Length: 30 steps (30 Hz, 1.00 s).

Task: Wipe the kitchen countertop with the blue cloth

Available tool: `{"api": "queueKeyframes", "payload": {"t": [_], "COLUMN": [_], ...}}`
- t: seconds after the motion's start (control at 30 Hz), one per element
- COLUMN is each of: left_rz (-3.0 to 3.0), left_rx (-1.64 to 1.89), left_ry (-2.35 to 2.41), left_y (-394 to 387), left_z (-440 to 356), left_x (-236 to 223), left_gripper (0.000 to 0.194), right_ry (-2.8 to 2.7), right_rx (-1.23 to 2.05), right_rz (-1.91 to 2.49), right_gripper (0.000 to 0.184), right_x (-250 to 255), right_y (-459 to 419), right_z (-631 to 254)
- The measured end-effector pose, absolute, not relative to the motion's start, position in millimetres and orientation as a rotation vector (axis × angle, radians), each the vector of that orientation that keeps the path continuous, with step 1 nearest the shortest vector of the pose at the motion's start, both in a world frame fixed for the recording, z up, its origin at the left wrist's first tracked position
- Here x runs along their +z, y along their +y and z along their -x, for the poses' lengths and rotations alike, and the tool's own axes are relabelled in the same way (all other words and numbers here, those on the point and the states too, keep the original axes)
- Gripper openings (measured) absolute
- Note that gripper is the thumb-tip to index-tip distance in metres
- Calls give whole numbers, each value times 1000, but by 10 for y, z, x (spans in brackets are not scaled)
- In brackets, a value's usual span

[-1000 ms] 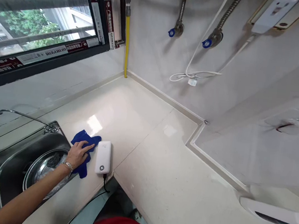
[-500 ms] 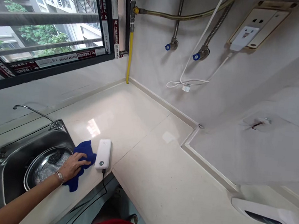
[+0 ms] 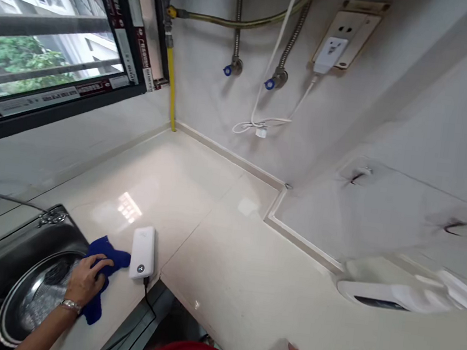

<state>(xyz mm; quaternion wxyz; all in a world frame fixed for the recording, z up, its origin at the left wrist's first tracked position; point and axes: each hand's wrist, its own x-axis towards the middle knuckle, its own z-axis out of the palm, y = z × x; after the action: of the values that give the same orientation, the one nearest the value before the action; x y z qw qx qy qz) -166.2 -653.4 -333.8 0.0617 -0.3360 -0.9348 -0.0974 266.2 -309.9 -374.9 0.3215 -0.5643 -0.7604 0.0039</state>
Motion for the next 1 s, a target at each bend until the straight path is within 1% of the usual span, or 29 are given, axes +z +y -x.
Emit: {"api": "queueKeyframes", "payload": {"t": [0.13, 0.2, 0.4, 0.57, 0.7, 0.83, 1.0], "left_rz": [799, 681, 451, 464, 573, 791, 970], "left_rx": [-69, -24, -72, -192, -294, -377, -410], "left_ry": [-2928, -2973, -3022, -3020, -3011, -3008, -2952], "left_y": [-6261, -6108, -5557, -4808, -4013, -3349, -3056], "left_z": [2214, 2522, 3371, 3837, 3858, 3545, 3018], "left_x": [-3184, -3090, -2998, -3024, -2989, -2978, -3077], "left_gripper": [38, 38, 42, 45, 45, 46, 49], "right_ry": [-2014, -2018, -2086, -2114, -2103, -2082, -2059], "right_rx": [-122, -139, -109, -108, -79, -36, 18], "right_rz": [1599, 1621, 1633, 1651, 1691, 1704, 1679], "right_gripper": [46, 41, 39, 40, 39, 40, 39], "right_x": [-3711, -3690, -3709, -3783, -3759, -3712, -3704], "right_y": [-3089, -3085, -3045, -2999, -2987, -2980, -2969], "right_z": [-2629, -2611, -2605, -2630, -2605, -2580, -2598]}}
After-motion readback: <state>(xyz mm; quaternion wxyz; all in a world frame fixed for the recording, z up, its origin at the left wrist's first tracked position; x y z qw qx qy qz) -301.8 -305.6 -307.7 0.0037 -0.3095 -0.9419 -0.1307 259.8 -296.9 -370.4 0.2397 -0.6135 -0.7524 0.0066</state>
